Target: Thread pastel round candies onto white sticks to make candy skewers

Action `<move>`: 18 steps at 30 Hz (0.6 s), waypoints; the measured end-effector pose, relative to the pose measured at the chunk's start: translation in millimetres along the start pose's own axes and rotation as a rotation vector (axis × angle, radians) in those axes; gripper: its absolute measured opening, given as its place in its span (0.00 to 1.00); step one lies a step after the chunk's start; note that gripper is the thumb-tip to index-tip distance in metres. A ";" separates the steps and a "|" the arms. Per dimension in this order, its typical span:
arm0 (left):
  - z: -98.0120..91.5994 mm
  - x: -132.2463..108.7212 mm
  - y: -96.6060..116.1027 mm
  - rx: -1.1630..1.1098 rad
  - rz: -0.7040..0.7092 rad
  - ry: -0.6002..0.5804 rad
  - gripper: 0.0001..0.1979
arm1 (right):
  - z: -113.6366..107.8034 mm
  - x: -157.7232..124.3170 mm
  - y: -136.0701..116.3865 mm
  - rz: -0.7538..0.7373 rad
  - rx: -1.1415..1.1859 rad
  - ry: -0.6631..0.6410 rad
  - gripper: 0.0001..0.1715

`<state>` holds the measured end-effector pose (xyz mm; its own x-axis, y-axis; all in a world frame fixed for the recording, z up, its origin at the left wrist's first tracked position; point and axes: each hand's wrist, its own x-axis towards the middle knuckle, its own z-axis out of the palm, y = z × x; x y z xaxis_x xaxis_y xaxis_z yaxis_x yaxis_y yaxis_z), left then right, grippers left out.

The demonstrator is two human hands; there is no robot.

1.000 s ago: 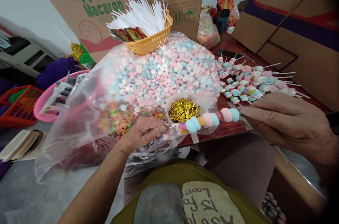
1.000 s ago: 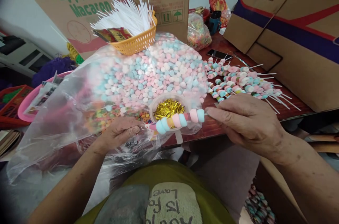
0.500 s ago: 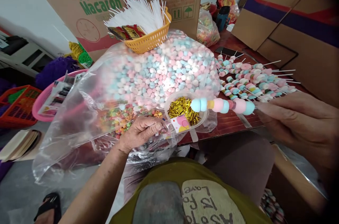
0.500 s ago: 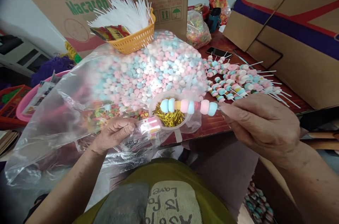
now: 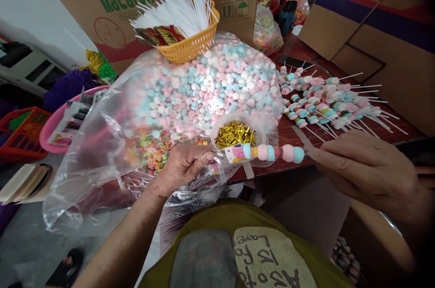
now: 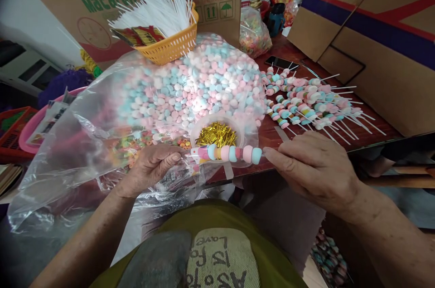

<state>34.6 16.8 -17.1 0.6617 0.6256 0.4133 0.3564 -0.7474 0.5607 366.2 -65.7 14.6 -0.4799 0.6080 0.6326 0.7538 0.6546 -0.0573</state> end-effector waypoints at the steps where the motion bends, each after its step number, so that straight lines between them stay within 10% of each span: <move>1: 0.9 0.7 0.1 0.051 0.036 -0.011 0.11 | 1.9 0.1 0.9 -0.004 0.018 -0.015 0.19; 18: 10.9 3.7 -10.0 0.409 0.170 0.015 0.14 | 12.7 0.9 11.7 0.106 0.400 -0.231 0.10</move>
<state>40.7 24.2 -29.0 0.7247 0.4872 0.4873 0.4773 -0.8649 0.1550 368.8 -51.7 4.6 -0.5311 0.7352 0.4212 0.5936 0.6776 -0.4342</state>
